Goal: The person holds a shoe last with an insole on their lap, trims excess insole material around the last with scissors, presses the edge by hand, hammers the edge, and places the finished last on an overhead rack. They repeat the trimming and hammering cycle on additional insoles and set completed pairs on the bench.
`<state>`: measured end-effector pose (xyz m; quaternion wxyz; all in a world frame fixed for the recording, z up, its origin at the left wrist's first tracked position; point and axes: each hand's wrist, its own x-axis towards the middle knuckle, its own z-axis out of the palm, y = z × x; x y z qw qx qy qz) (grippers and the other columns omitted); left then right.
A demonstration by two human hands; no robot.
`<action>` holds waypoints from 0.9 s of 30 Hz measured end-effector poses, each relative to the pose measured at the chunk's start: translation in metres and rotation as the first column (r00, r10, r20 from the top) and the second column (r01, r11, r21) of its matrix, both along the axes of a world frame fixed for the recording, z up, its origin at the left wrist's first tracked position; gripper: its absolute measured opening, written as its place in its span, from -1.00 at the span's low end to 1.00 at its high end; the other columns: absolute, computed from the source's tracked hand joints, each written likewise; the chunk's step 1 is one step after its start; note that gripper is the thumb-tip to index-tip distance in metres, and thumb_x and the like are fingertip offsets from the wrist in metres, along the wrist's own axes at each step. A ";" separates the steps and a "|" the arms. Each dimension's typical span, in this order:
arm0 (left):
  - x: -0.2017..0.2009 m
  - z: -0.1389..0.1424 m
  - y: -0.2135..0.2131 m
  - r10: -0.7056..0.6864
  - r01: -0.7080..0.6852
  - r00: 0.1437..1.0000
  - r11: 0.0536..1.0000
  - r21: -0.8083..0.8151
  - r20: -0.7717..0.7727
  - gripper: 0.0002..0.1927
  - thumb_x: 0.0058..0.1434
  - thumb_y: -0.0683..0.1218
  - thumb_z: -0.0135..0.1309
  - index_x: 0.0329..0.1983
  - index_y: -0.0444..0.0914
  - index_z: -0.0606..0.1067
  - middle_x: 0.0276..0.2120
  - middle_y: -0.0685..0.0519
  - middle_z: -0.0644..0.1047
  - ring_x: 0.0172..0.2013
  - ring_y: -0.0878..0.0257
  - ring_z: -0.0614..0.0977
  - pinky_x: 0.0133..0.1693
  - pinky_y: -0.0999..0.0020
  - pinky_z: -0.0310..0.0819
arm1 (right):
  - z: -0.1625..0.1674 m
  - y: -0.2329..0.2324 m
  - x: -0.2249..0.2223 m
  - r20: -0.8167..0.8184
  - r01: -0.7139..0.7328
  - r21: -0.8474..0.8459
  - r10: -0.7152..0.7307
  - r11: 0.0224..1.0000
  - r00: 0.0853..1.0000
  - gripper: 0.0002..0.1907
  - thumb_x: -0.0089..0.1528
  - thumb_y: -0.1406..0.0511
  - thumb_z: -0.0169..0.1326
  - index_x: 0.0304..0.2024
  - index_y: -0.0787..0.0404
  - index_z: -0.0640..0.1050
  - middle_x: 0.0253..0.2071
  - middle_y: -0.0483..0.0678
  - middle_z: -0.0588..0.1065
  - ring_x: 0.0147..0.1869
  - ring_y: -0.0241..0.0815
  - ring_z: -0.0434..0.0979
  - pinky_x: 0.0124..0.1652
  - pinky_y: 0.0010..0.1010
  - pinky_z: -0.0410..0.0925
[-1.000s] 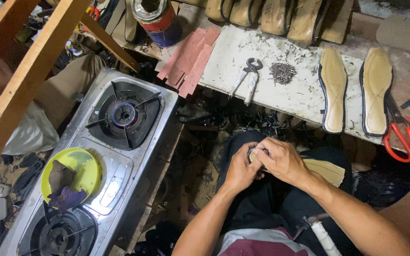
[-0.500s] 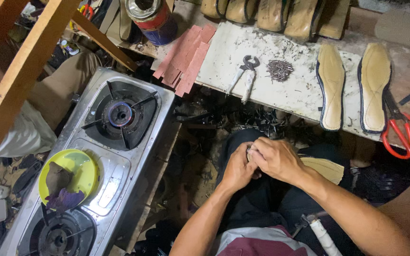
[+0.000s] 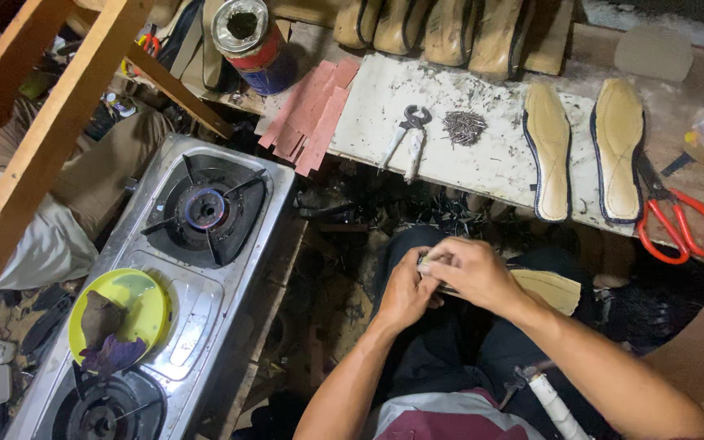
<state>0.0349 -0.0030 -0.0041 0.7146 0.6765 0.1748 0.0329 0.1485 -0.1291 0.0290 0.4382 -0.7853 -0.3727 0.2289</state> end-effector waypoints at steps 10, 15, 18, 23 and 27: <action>0.000 0.012 0.008 0.025 -0.025 0.997 1.000 0.006 -0.075 -0.47 0.31 0.02 0.06 0.21 -0.42 0.36 -0.20 -0.10 0.57 -0.49 0.20 0.68 -0.49 0.35 0.60 | -0.050 -0.219 -0.106 0.251 0.145 -0.714 0.056 0.685 0.966 -0.15 0.03 -0.04 0.37 0.31 -0.06 0.35 -0.19 -0.02 0.45 -0.15 -0.17 0.56 -0.11 -0.36 0.44; 0.002 0.007 -0.003 -0.016 0.011 0.996 0.998 -0.060 -0.086 -0.47 0.33 0.02 0.04 0.23 -0.41 0.34 -0.28 -0.10 0.58 -0.52 0.25 0.64 -0.50 0.38 0.57 | -0.063 -0.255 -0.117 -0.006 0.093 -0.711 -0.138 0.697 0.990 -0.10 0.05 0.09 0.32 0.41 -0.03 0.28 -0.19 0.02 0.46 -0.14 -0.19 0.57 -0.10 -0.35 0.46; 0.003 0.003 -0.009 -0.017 0.010 0.997 0.996 -0.090 -0.073 -0.48 0.33 0.02 0.03 0.23 -0.41 0.33 -0.32 -0.09 0.58 -0.53 0.27 0.63 -0.51 0.40 0.55 | -0.034 -0.239 -0.123 -0.017 0.264 -0.365 -0.290 0.893 0.957 -0.19 0.07 0.18 0.27 0.35 0.09 0.32 -0.19 0.05 0.50 -0.17 -0.19 0.58 -0.14 -0.32 0.45; -0.001 -0.002 -0.010 0.010 -0.016 0.998 0.996 -0.086 -0.068 -0.49 0.34 0.03 0.03 0.21 -0.39 0.33 -0.34 -0.07 0.59 -0.54 0.27 0.62 -0.51 0.41 0.54 | 0.005 -0.156 -0.112 -0.336 0.311 0.181 -0.238 0.933 0.911 -0.69 0.33 0.24 0.00 0.03 0.31 0.52 -0.36 0.01 0.54 -0.29 -0.29 0.49 -0.29 -0.41 0.48; -0.002 -0.006 -0.008 0.022 -0.025 0.999 0.997 -0.068 -0.034 -0.51 0.32 0.02 0.04 0.18 -0.38 0.35 -0.31 -0.06 0.59 -0.52 0.28 0.63 -0.51 0.39 0.56 | 0.016 -0.098 -0.095 -0.209 0.337 -0.147 -0.362 0.930 0.908 -0.45 0.28 0.26 0.07 0.32 0.27 0.43 -0.46 -0.02 0.51 -0.50 -0.25 0.53 -0.44 -0.42 0.45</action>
